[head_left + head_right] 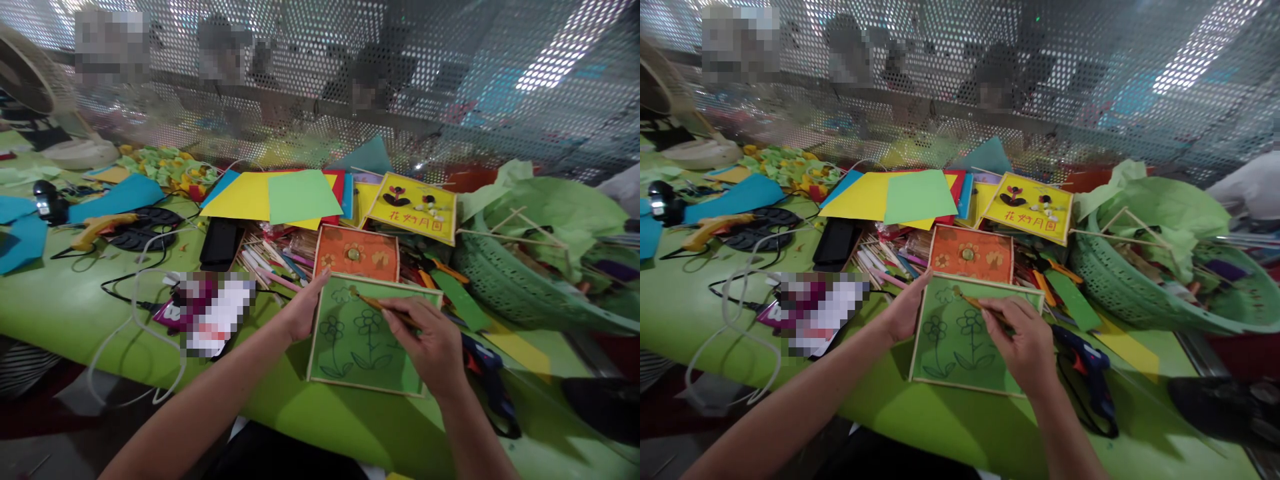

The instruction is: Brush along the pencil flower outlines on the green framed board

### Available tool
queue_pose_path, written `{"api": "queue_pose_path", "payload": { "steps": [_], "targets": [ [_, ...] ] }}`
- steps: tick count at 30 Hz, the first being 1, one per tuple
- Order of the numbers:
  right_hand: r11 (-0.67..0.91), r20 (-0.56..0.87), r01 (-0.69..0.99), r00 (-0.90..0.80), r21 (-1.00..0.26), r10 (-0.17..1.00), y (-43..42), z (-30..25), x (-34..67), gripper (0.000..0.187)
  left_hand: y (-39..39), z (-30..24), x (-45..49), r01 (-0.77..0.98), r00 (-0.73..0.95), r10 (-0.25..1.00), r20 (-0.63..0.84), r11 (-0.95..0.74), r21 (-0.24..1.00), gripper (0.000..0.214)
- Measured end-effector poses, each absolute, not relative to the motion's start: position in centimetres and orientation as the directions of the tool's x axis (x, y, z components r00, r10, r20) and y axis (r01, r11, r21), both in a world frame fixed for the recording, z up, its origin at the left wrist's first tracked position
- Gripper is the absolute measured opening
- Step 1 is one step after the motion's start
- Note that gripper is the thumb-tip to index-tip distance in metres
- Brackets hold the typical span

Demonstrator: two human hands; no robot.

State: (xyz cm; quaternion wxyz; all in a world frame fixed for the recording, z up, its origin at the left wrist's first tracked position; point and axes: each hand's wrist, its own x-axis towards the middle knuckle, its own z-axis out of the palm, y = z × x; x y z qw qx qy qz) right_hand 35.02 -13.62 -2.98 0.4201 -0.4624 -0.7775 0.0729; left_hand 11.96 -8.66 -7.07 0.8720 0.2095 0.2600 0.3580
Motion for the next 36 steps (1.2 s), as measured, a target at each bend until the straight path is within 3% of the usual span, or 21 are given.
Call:
{"api": "queue_pose_path", "payload": {
  "steps": [23,36],
  "targets": [
    [0.565,0.586,0.659,-0.226,-0.497,0.778,-13.57,-2.82,35.12,0.011,-8.77,-6.31,12.13,-0.487,0.568,0.731,-0.378,0.668,0.562,0.065],
    [0.587,0.571,0.632,-0.265,-0.506,0.777,-13.67,-3.01,35.13,0.013,-8.51,-7.06,11.84,-0.516,0.624,0.728,-0.283,0.657,0.550,0.070]
  ]
}}
